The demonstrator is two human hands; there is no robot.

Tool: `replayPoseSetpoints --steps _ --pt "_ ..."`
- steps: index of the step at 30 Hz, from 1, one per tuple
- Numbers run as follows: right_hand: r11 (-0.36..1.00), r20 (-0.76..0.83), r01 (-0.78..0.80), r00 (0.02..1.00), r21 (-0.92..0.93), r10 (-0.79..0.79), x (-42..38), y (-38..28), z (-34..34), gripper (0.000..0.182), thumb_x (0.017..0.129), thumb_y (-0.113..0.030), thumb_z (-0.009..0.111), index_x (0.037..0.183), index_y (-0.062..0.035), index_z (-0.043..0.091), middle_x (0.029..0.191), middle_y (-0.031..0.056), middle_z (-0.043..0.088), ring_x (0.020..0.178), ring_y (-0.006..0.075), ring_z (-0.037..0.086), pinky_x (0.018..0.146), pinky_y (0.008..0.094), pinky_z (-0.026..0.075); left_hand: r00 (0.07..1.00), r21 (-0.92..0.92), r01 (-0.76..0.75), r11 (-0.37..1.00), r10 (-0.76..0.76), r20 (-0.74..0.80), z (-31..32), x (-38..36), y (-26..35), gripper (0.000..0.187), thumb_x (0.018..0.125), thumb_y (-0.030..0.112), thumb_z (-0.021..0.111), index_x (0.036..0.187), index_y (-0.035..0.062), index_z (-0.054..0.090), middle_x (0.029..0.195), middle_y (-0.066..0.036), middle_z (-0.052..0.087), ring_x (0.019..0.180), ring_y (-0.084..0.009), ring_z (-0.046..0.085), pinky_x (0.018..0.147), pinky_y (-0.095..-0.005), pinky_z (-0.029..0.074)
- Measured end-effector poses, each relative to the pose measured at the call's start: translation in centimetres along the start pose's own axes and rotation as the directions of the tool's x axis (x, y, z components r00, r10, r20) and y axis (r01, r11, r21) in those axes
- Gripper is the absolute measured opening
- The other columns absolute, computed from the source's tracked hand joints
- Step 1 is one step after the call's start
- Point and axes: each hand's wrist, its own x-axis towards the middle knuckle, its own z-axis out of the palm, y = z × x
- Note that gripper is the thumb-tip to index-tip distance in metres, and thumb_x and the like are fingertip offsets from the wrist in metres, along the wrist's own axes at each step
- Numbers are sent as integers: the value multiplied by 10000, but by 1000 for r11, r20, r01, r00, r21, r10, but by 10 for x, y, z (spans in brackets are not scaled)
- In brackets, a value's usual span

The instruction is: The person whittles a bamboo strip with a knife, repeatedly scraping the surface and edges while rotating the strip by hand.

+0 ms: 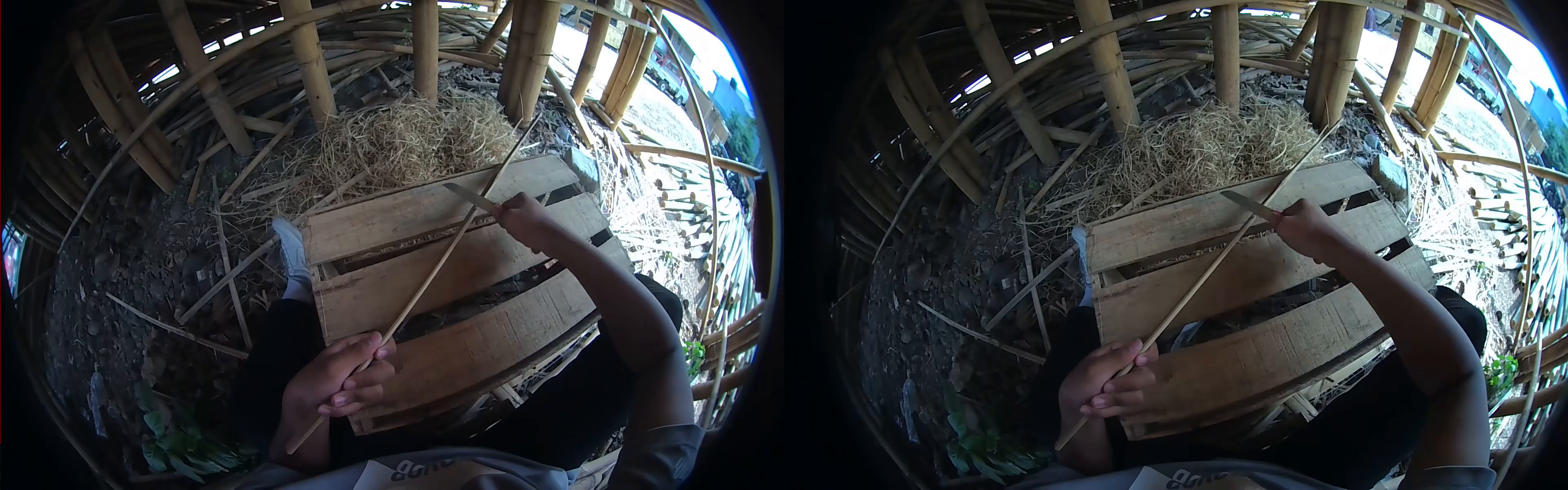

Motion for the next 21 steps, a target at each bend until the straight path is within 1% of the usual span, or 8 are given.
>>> replayPoseSetpoints --steps 3,7,9,11,15,17,19,21 --pt "979 33 -195 981 56 193 2 -3 -5 421 900 -339 527 791 46 657 690 238 631 688 345 655 610 454 480 1000 -94 -6 996 5 -8 -1 7 -3 262 1041 307 321 939 75 389 545 23 318 335 -23 309 220 -145 253" --pt "999 -13 33 999 38 -32 1 2 4 426 921 -322 502 742 34 654 570 147 594 539 257 625 522 400 489 1000 -91 -11 996 10 -9 1 2 -4 260 1041 304 322 941 74 389 549 22 325 337 -22 308 222 -140 255" --pt "972 14 -224 975 65 224 16 0 -9 418 915 -323 513 763 41 649 588 155 605 569 273 632 550 404 502 1000 -116 -25 993 27 11 1 6 -5 261 1042 305 321 944 74 388 549 22 326 338 -22 308 222 -139 255" --pt "997 16 -54 998 61 53 -1 -3 11 429 925 -323 508 762 53 636 631 180 622 604 291 623 565 430 484 1000 -27 -14 1000 14 -6 1 12 -6 292 1036 348 332 923 82 373 557 28 320 339 -21 298 218 -151 260" --pt "998 119 44 992 39 -48 -13 -23 4 421 919 -322 526 788 53 664 623 183 621 590 293 625 540 412 461 1000 -118 -1 993 3 17 -6 10 -6 286 1036 344 333 924 84 373 559 28 321 339 -20 298 217 -152 253" --pt "1000 -88 -4 996 -23 2 31 16 6 407 912 -293 535 734 54 651 572 171 596 518 275 603 508 399 449 1000 -119 -5 993 7 18 -4 12 -5 279 1037 337 330 922 87 372 558 29 318 338 -18 292 218 -151 251" --pt "996 -87 37 996 81 -30 13 13 18 378 894 -278 559 734 53 647 598 202 602 554 297 621 531 403 462 1000 -79 -5 997 6 10 1 12 -4 275 1038 334 328 921 89 372 558 29 318 339 -18 291 218 -151 250" --pt "970 7 231 973 79 -232 -25 -9 32 352 866 -269 593 727 51 640 634 221 617 628 316 651 580 419 479 1000 -50 -8 999 7 -13 1 10 -5 271 1038 331 327 921 90 371 558 29 317 341 -19 290 218 -150 248"
